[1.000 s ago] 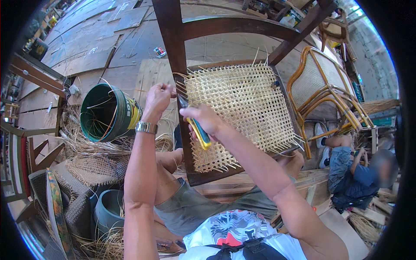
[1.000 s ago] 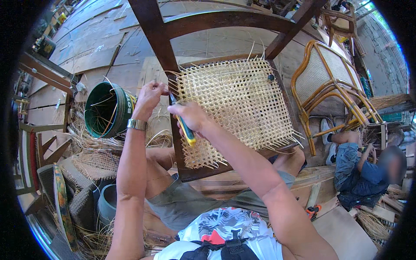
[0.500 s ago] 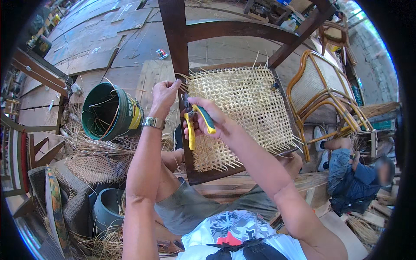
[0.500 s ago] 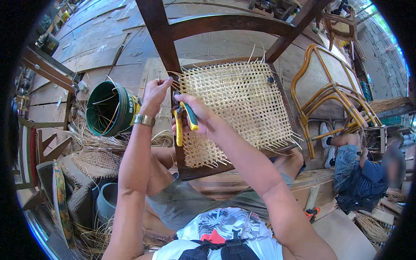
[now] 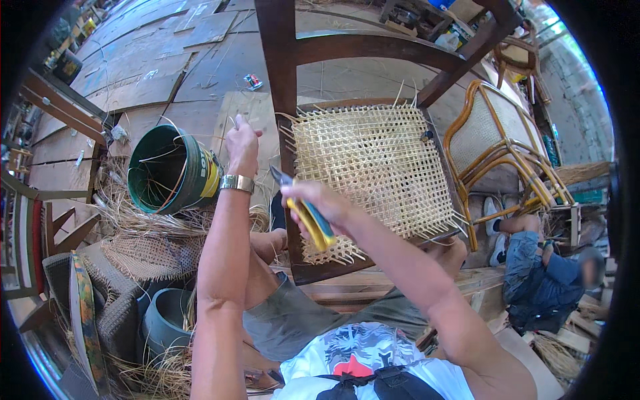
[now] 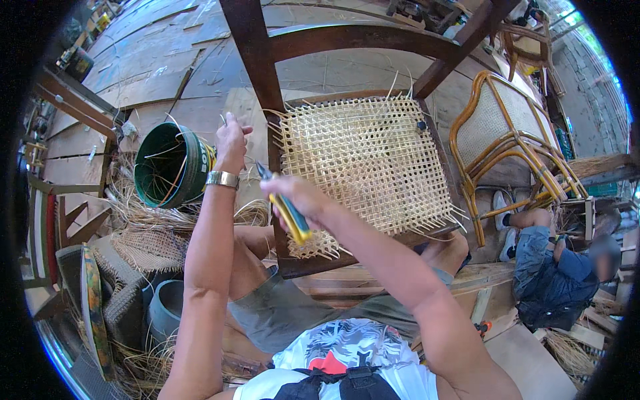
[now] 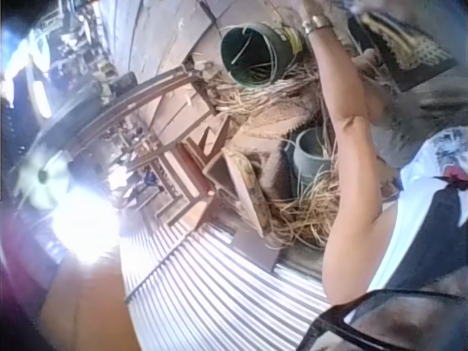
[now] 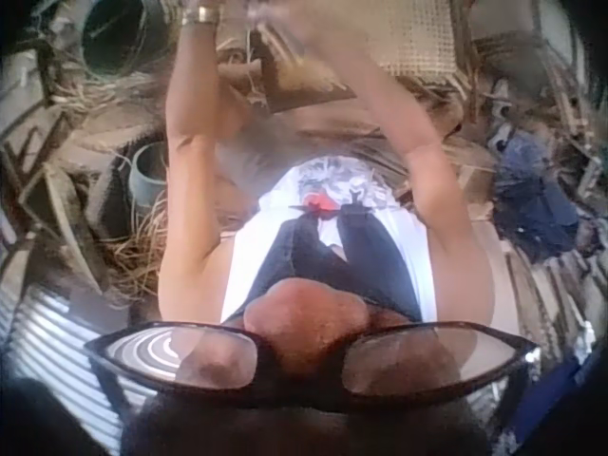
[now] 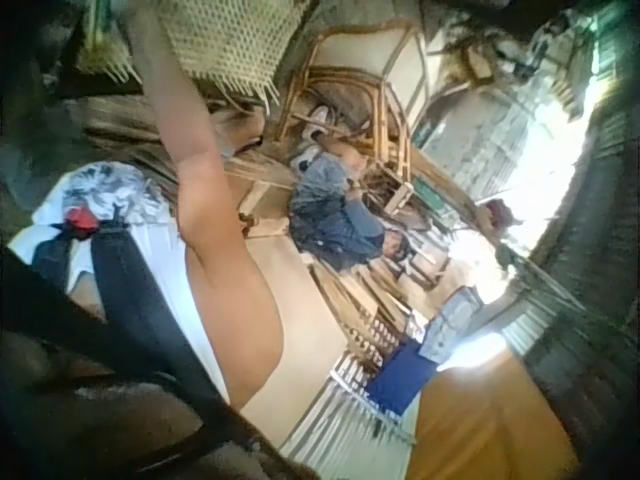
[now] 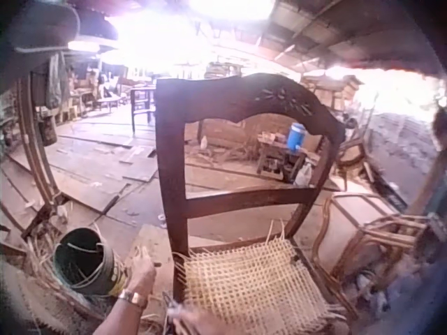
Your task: Weaving a cane or wicker seat for a wooden chair frame.
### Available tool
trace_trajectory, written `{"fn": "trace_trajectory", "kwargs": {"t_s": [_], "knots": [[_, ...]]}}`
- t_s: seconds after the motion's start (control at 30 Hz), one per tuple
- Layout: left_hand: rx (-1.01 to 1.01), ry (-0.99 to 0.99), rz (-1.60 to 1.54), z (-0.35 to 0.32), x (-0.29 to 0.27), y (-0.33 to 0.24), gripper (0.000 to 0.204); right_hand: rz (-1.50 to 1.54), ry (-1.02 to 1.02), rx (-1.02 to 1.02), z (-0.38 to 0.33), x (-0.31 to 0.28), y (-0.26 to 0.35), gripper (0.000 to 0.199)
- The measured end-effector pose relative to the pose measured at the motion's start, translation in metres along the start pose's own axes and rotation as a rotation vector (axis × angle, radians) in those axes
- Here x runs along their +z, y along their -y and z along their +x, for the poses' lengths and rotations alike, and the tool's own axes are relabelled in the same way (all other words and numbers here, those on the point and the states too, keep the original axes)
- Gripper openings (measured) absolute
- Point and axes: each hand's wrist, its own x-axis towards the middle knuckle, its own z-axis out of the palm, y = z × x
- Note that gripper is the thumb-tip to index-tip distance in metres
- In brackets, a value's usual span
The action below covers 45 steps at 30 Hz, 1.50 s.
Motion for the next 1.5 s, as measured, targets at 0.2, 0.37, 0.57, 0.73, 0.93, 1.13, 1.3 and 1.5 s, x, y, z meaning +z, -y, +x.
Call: {"fn": "trace_trajectory", "kwargs": {"t_s": [0.2, 0.37, 0.57, 0.73, 0.93, 1.13, 1.3, 1.5], "knots": [[0.446, 0.169, 0.054, -0.04, 0.019, -0.002, 0.039, 0.174, 0.053, 0.005, -0.021, -0.019, 0.007, 0.048], [0.466, 0.208, 0.312, -0.041, 0.016, -0.004, 0.032, 0.214, 0.116, 0.042, 0.0, -0.039, 0.031, 0.05], [0.421, 0.191, 0.364, -0.039, 0.017, -0.01, 0.035, 0.188, 0.058, 0.085, 0.032, -0.041, 0.035, 0.054], [0.403, 0.243, 0.291, -0.033, 0.016, -0.005, 0.035, 0.207, 0.001, 0.029, 0.045, -0.03, 0.04, 0.052], [0.414, 0.204, 0.305, -0.024, 0.017, 0.006, 0.033, 0.209, -0.085, -0.086, 0.046, -0.015, 0.043, 0.045], [0.399, 0.105, 0.37, -0.005, 0.02, 0.012, 0.036, -0.091, -0.111, -0.066, 0.028, -0.017, 0.028, 0.046], [0.17, 0.085, 0.042, -0.016, 0.011, -0.016, 0.048, 0.002, 0.254, -0.054, -0.081, -0.036, 0.006, 0.036], [0.348, 0.524, 0.064, -0.029, 0.028, 0.01, 0.075, -0.204, 0.119, -0.074, -0.249, -0.126, -0.055, 0.053]]}}
